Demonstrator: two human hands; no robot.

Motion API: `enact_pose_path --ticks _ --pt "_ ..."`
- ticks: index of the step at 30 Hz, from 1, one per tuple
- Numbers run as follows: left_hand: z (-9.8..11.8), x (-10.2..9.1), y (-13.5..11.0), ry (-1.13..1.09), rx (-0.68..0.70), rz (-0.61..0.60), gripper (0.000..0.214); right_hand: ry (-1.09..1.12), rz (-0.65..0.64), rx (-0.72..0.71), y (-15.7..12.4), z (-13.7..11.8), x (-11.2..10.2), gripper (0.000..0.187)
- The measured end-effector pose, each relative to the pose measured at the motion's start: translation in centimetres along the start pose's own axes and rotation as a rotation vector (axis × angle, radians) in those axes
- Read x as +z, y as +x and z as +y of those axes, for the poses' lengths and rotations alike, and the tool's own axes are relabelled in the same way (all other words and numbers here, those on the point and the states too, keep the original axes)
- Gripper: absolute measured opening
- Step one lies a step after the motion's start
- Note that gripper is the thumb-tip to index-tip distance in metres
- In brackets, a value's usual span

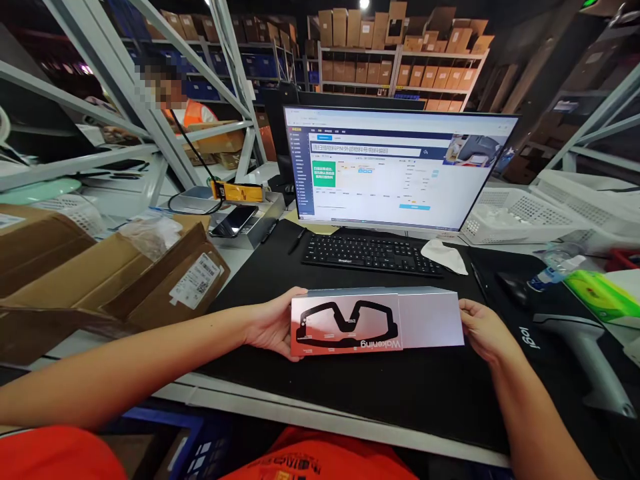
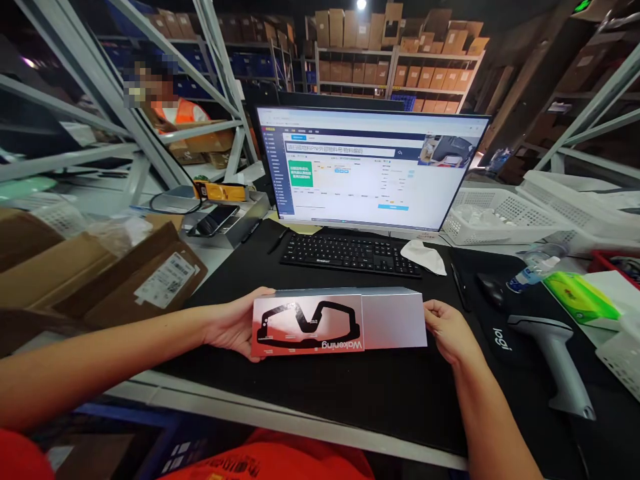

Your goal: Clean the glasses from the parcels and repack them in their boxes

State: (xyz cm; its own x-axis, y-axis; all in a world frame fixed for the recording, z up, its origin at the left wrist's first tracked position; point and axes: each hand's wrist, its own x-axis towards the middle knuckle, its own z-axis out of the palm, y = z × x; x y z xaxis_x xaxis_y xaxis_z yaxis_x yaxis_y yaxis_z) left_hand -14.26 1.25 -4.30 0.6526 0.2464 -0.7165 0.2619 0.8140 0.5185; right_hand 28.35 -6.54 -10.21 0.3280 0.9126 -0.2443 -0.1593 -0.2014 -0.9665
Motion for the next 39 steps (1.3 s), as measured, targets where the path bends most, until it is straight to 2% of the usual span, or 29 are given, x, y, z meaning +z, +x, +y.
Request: enact_pose_path --ticks 7,16,22,25,34,37,39 --pt "1.6 -0.3 -0.9 -0.067 -0.071 -0.052 0.060 -0.033 0.027 0.052 0.3 0.9 -0.6 0.037" --pt "0.1 -0.7 -3.5 -0.072 -0.040 -0.003 0.062 -0.027 0.057 0.016 0.1 1.3 0.7 0.034" --pt "-1.6 -0.9 -6.4 -0.006 -0.009 0.130 0.070 -0.020 0.059 -0.014 -0.9 1.7 1.8 0.035" --pt "-2.0 -1.1 -7.3 0.029 0.000 0.159 0.072 -0.014 0.060 -0.027 -1.1 1.8 2.2 0.035" --pt "-1.0 -2.1 -9.4 0.101 0.010 0.242 0.073 -0.066 0.115 -0.095 -1.3 2.2 2.4 0.027" --pt "-0.8 -3.1 -10.3 0.066 0.045 0.345 0.070 -0.100 0.150 -0.111 -1.1 2.2 2.1 0.025" --pt "-1.0 -3.9 -10.6 0.050 0.136 0.454 0.070 -0.135 0.157 -0.120 -0.9 2.2 2.0 0.025"
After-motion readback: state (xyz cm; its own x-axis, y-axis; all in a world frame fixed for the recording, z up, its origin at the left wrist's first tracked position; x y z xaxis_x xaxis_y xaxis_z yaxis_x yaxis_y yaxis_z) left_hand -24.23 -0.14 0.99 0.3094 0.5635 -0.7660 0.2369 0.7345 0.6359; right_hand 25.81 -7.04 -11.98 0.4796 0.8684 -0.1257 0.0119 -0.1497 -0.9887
